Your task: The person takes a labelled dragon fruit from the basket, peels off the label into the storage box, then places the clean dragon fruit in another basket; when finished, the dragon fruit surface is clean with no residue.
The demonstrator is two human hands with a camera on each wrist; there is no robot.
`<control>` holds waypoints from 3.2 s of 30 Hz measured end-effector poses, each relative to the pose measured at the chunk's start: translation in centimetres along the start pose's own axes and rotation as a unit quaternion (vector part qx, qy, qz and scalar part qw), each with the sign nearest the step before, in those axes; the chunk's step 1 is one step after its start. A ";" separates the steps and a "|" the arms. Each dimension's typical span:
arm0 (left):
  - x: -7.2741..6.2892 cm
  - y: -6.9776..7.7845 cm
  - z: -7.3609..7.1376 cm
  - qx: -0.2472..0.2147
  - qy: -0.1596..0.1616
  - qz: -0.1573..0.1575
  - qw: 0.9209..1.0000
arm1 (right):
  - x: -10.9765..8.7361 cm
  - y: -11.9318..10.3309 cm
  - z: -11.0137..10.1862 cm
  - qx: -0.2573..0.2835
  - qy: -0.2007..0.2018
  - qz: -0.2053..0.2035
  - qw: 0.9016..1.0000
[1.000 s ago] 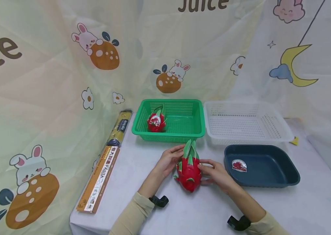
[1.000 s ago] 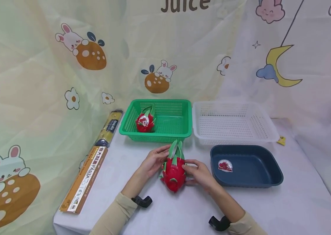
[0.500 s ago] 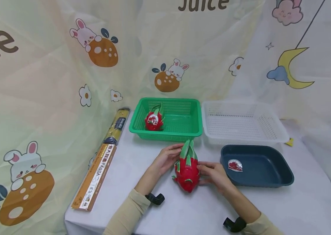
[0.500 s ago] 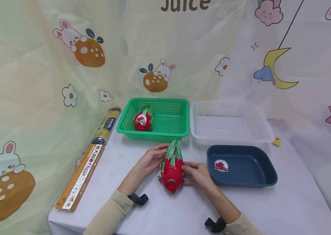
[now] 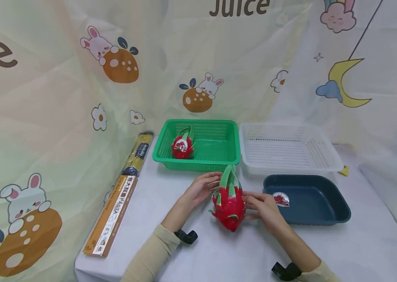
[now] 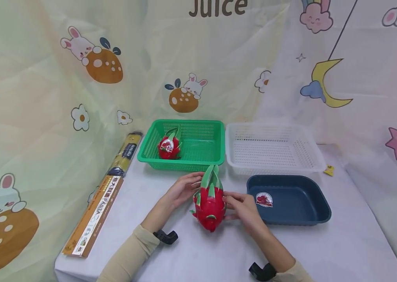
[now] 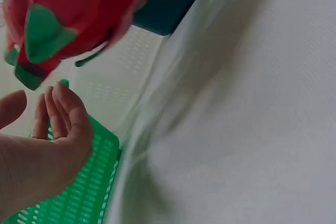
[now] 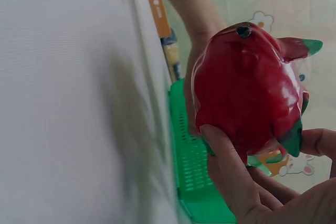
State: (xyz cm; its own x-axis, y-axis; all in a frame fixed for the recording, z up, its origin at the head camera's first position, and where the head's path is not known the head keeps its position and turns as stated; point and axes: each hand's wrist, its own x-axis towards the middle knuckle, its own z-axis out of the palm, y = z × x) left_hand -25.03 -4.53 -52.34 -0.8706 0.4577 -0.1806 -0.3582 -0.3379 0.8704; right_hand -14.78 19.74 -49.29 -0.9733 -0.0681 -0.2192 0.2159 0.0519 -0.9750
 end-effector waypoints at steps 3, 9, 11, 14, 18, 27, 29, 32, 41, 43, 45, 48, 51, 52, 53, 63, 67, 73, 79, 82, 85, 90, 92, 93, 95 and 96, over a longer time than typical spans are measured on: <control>0.3 -0.2 0.4 -0.011 0.000 -0.002 1.000 | -0.6 -0.8 -0.4 -0.007 -0.001 -0.013 1.000; 0.8 -0.2 1.3 -0.038 -0.015 -0.004 0.999 | -1.0 -2.2 -1.7 -0.013 0.019 -0.018 1.000; 0.9 -0.2 1.5 -0.046 -0.020 -0.008 0.999 | -1.0 -2.7 -2.3 -0.009 0.024 -0.022 0.999; 1.1 -0.1 1.8 -0.052 -0.029 -0.016 0.998 | -0.8 -3.6 -3.3 0.006 0.026 -0.033 0.999; 1.3 -0.1 2.2 -0.057 -0.041 -0.022 0.997 | -0.5 -5.0 -5.0 0.034 0.023 -0.048 0.998; 2.2 -0.1 3.2 -0.074 -0.052 -0.029 0.995 | 1.1 -7.4 -8.6 0.052 0.026 -0.065 0.996; 2.4 -0.1 3.5 -0.084 -0.051 -0.032 0.995 | 1.6 -7.7 -9.3 0.052 0.024 -0.062 0.996; 2.8 -0.2 3.9 -0.100 -0.043 -0.033 0.993 | 2.3 -8.1 -10.1 0.055 0.018 -0.057 0.997; 4.0 -0.3 5.7 -0.145 -0.002 -0.026 0.989 | 4.7 -9.4 -12.1 0.018 0.007 -0.036 0.999; 4.1 -0.4 6.0 -0.158 0.005 -0.022 0.987 | 5.4 -9.6 -12.5 0.005 0.008 -0.036 0.999; 4.3 -0.6 6.3 -0.173 0.008 -0.018 0.985 | 6.0 -9.8 -13.0 -0.008 0.007 -0.036 0.999; 4.5 -0.8 6.5 -0.191 0.010 -0.019 0.981 | 6.9 -9.9 -13.5 -0.004 0.001 -0.028 1.000; 4.7 -1.0 6.7 -0.197 0.007 -0.022 0.980 | 7.7 -9.9 -13.8 -0.009 0.005 -0.026 1.000; 4.8 -1.0 6.8 -0.199 0.006 -0.025 0.980 | 8.0 -9.9 -13.9 -0.019 0.009 -0.028 0.999; 4.9 -1.0 6.8 -0.201 0.006 -0.025 0.979 | 8.3 -9.9 -13.9 -0.031 0.013 -0.030 0.999; 6.5 -1.2 8.5 -0.241 0.053 -0.028 0.969 | 10.8 -9.6 -14.4 -0.096 0.051 -0.009 0.994; 7.1 -1.5 8.8 -0.275 0.076 -0.032 0.958 | 11.8 -9.5 -14.4 -0.126 0.057 0.002 0.990; 7.7 -1.7 9.0 -0.291 0.081 -0.007 0.953 | 13.5 -9.5 -14.2 -0.166 0.067 -0.004 0.984; 7.7 -2.0 8.7 -0.282 0.058 0.006 0.958 | 15.0 -9.3 -13.9 -0.164 0.057 -0.010 0.985; 7.8 -2.2 8.7 -0.284 0.053 0.014 0.957 | 15.5 -9.2 -13.9 -0.179 0.057 -0.014 0.982; 8.2 -2.3 9.1 -0.283 0.082 0.014 0.956 | 16.0 -8.8 -14.0 -0.193 0.052 -0.020 0.980; 9.0 -2.5 9.9 -0.286 0.144 0.014 0.947 | 16.9 -8.3 -13.8 -0.204 0.035 -0.022 0.978; 9.1 -2.6 10.0 -0.290 0.153 0.014 0.945 | 17.2 -8.1 -13.6 -0.210 0.030 -0.018 0.977; 9.1 -2.6 10.0 -0.292 0.155 0.014 0.944 | 17.3 -8.1 -13.6 -0.211 0.030 -0.015 0.977; 9.1 -2.7 9.9 -0.293 0.155 0.015 0.943 | 17.6 -7.8 -13.6 -0.214 0.030 -0.008 0.976; 9.1 -2.7 9.9 -0.292 0.153 0.015 0.944 | 17.8 -7.7 -13.7 -0.213 0.029 -0.004 0.977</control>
State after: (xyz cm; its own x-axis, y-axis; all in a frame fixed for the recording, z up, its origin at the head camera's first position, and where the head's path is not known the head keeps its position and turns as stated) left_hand -28.64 8.68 -51.80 -0.9075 0.2120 -0.3626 -0.3796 -0.7835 0.4920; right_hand -34.80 31.74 -45.20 -0.9803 -0.0139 -0.1970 0.1683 0.4631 -0.8702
